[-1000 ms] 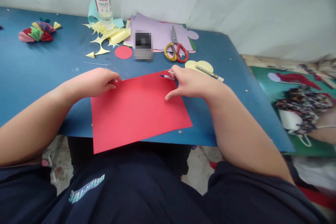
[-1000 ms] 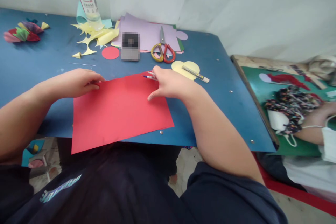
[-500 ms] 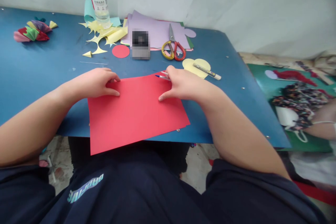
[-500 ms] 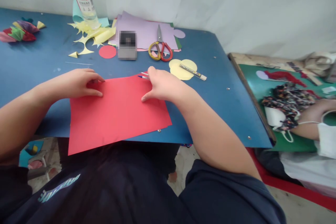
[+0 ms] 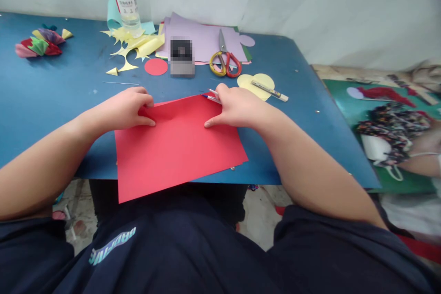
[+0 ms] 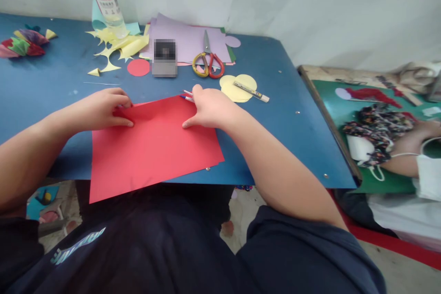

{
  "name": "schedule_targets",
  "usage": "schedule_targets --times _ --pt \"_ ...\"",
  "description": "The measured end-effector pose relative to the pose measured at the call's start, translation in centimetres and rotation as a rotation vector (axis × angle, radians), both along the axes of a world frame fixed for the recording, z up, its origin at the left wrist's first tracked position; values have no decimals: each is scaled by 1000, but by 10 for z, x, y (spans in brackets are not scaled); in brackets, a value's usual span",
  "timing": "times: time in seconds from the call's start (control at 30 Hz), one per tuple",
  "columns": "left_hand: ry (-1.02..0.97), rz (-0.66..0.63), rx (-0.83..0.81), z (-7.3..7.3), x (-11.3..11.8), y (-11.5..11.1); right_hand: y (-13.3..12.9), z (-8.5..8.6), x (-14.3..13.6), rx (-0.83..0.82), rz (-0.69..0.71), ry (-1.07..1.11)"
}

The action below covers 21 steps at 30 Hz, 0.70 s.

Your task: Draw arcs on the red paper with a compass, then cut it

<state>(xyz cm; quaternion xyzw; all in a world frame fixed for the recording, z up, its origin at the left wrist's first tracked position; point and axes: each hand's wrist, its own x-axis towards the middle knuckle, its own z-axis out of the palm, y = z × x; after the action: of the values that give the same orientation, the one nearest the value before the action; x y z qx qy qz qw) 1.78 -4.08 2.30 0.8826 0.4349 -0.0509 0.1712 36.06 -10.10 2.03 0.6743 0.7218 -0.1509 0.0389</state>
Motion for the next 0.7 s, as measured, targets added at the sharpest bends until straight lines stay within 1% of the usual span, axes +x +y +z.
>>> schedule_targets --times 0.13,0.23,0.33,0.4,0.5,0.57,0.63,0.7 --pt "-54 -35 -19 0 -2 0 -3 2 -4 17 -26 -13" --pt "-42 -78 -16 2 -4 -1 -6 5 -3 24 -25 47" --pt "-24 -109 -2 3 -6 -1 -5 5 1 62 -71 171" --pt "-22 -119 -4 4 -5 0 -3 5 3 100 -111 315" --pt "23 -79 -18 8 -3 2 0 1 3 138 -121 546" --pt "47 -21 -44 11 -4 4 3 -3 3 172 -103 625" --pt "-6 34 -70 14 -8 9 7 -8 5 237 -96 650" --pt "-98 92 -60 16 -18 15 10 -11 10 327 -90 685"
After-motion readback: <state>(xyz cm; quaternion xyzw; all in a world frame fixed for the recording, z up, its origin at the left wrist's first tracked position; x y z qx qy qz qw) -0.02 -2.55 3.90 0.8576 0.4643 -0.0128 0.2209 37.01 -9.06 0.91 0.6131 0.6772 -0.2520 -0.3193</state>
